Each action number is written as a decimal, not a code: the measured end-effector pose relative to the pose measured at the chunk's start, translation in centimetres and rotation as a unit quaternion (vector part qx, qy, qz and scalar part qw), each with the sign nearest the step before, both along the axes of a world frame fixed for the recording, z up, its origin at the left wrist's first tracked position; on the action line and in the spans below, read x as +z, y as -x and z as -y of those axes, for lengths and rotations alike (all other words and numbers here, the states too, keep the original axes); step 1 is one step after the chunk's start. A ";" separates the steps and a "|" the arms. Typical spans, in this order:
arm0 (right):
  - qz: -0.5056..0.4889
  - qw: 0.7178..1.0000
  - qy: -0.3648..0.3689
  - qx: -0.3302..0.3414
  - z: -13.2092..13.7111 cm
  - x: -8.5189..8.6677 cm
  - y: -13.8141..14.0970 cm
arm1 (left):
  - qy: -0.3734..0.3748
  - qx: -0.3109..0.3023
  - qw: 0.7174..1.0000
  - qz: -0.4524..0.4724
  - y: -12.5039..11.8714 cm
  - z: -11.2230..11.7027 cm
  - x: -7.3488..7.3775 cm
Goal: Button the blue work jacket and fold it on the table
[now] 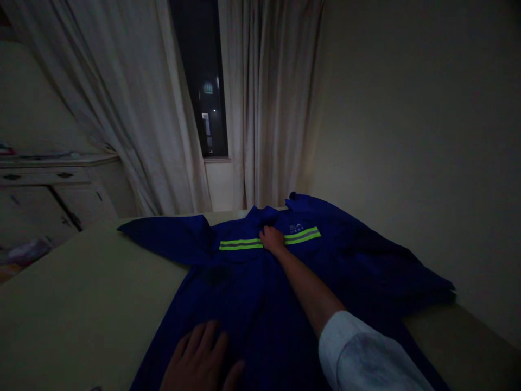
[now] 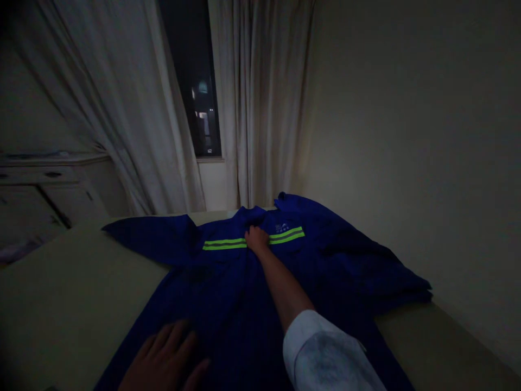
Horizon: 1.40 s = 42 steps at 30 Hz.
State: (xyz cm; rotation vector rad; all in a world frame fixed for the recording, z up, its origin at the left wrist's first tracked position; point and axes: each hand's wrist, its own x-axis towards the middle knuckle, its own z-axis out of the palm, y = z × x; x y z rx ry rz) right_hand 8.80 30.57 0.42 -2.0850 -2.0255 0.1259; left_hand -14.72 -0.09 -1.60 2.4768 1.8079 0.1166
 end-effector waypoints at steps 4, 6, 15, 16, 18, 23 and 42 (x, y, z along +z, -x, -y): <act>-0.018 1.000 -0.019 0.006 -0.1 -1.0 -0.2 | -0.085 -0.007 0.996 0.031 -4.4 -9.4 4.1; -0.021 1.000 -0.022 0.007 -0.2 -1.3 -0.4 | -0.101 -0.017 0.994 0.033 -6.5 -14.6 4.1; -0.023 0.998 -0.052 0.017 -0.9 -2.0 -0.9 | -0.046 0.022 0.998 0.036 -10.9 -27.5 0.1; -0.024 0.998 -0.050 0.021 -1.0 -2.0 -1.0 | -0.038 0.024 0.998 0.037 -10.8 -27.7 -0.2; -0.028 0.998 -0.042 0.026 -1.1 -2.1 -1.1 | -0.024 0.029 0.999 0.038 -10.7 -27.9 -0.8; -0.080 0.997 -0.015 0.015 -1.5 -2.2 -1.5 | -0.007 0.033 0.999 0.034 -10.5 -28.2 -1.0; -0.241 0.965 -0.087 -0.052 -2.7 -2.6 -3.2 | 0.001 0.034 0.999 0.032 -10.5 -28.0 -0.6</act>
